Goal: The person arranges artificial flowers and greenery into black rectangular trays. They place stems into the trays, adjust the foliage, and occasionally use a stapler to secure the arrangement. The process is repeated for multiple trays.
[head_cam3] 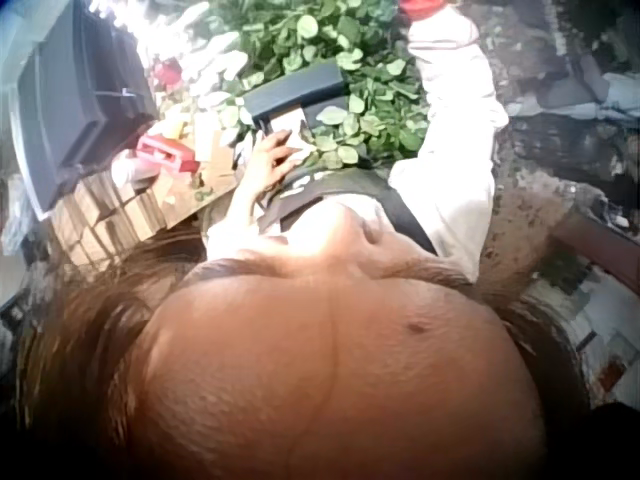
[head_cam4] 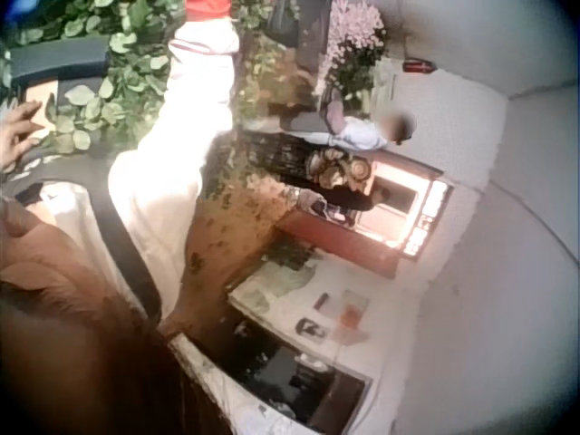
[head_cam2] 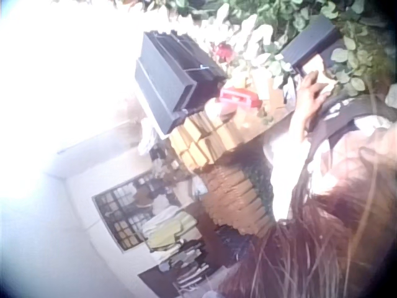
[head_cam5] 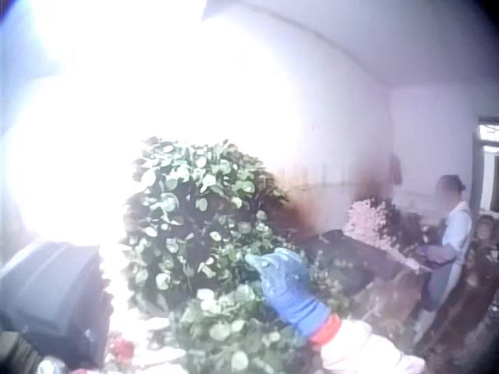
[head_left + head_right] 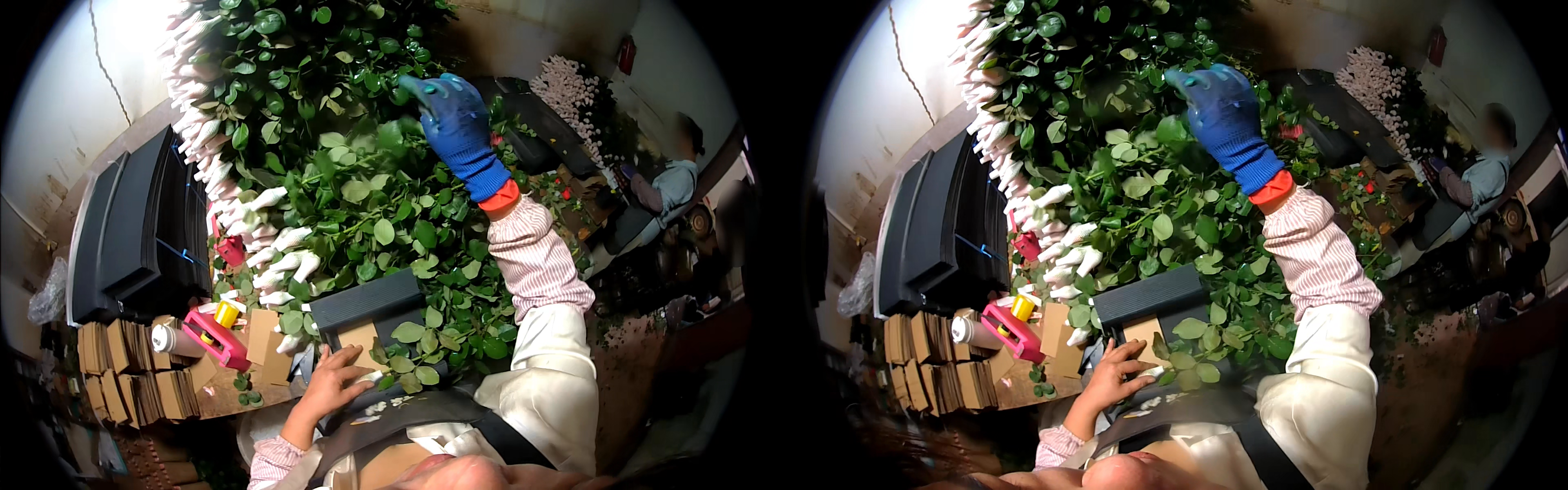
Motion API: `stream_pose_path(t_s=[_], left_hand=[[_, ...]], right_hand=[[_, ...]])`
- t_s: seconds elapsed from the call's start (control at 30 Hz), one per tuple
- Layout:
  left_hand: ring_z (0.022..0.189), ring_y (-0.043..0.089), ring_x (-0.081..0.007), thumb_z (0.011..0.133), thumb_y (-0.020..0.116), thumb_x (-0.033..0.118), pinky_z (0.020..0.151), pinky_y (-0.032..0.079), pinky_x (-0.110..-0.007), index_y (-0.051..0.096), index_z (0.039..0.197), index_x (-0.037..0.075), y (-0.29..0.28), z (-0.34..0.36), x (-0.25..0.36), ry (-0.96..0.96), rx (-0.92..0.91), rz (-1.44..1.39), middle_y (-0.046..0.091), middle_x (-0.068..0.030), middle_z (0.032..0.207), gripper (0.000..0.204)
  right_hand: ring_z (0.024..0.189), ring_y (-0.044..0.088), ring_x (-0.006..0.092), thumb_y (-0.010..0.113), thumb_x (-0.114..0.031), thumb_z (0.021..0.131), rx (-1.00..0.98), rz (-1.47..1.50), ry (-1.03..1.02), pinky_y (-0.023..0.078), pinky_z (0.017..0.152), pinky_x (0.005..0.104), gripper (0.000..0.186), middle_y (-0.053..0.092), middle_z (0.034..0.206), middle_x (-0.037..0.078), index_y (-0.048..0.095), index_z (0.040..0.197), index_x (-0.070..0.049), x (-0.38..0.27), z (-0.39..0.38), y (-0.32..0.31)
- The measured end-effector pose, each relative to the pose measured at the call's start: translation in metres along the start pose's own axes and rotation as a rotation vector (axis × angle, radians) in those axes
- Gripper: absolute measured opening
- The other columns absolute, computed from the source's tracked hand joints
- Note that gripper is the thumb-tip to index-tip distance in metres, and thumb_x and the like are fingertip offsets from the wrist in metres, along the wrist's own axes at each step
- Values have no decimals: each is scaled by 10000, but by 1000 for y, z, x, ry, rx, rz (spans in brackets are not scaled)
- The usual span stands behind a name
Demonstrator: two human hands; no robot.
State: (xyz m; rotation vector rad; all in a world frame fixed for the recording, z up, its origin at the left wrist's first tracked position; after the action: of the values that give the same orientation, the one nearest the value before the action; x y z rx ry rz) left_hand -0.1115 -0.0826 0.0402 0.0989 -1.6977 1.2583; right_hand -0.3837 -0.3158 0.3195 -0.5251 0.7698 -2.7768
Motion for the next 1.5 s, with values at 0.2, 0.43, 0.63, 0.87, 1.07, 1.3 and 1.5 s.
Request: stream_pose_path(t_s=[0.2,0.43,0.63,0.87,1.07,1.3,1.5], left_hand=[[1337,531,-333,859,772,338,1185,223,-637,786,1102,153,0,4,3,10,-21,-10,586,-150,1417,306],[1365,510,-342,858,772,316,1194,217,-621,792,1105,185,5,10,1,-3,-25,-49,599,-151,1406,280],[1332,541,-345,843,795,311,1189,226,-628,791,1089,164,-2,5,5,-27,-14,-20,609,-142,1391,287],[1335,541,-334,815,818,312,1191,231,-621,789,1099,158,1,4,-3,-10,0,-31,618,-135,1385,324],[1340,553,-330,663,940,166,1127,411,-412,423,1514,75,21,-4,-42,-152,92,-466,624,-176,1378,1001],[1328,569,-321,673,936,287,1222,227,-562,567,1415,120,7,1,-21,-69,153,-219,714,-86,1257,845],[1295,591,-315,709,909,251,1202,243,-604,716,1153,83,-2,3,-7,-15,126,-100,734,-87,1159,512]], right_hand=[[981,659,307,675,-122,842,-411,275,228,551,895,433,347,691,1068,62,691,1182,-190,19,-43,42],[1070,647,275,647,-112,843,-567,21,-56,536,941,439,294,676,1078,86,699,1129,-155,-17,-96,95],[1069,616,243,653,-110,831,176,54,40,473,1003,428,276,657,1027,40,722,1086,-191,-36,-37,12],[997,622,247,623,-18,826,160,204,-89,537,875,416,391,621,1021,18,698,1157,-211,-36,-46,-63],[1165,582,269,668,14,638,-762,385,-108,481,1020,465,768,626,1164,14,651,1335,-308,-56,-181,-101],[972,664,279,710,-141,782,-1306,200,-33,521,846,435,393,662,1016,62,711,1168,-220,-58,-335,-62],[938,677,260,679,-240,821,-1282,0,-35,517,773,463,171,672,976,55,719,981,-195,-71,-255,-70]])
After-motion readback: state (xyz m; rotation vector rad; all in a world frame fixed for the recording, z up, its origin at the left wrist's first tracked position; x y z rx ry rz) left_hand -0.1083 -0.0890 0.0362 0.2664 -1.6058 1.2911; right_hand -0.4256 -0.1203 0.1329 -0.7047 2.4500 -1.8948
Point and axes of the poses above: each hand's wrist, its own z-axis towards the middle knuckle, its own y-axis out of the palm, x = y × z, the point moved 8 cm from there along z, towards the middle knuckle
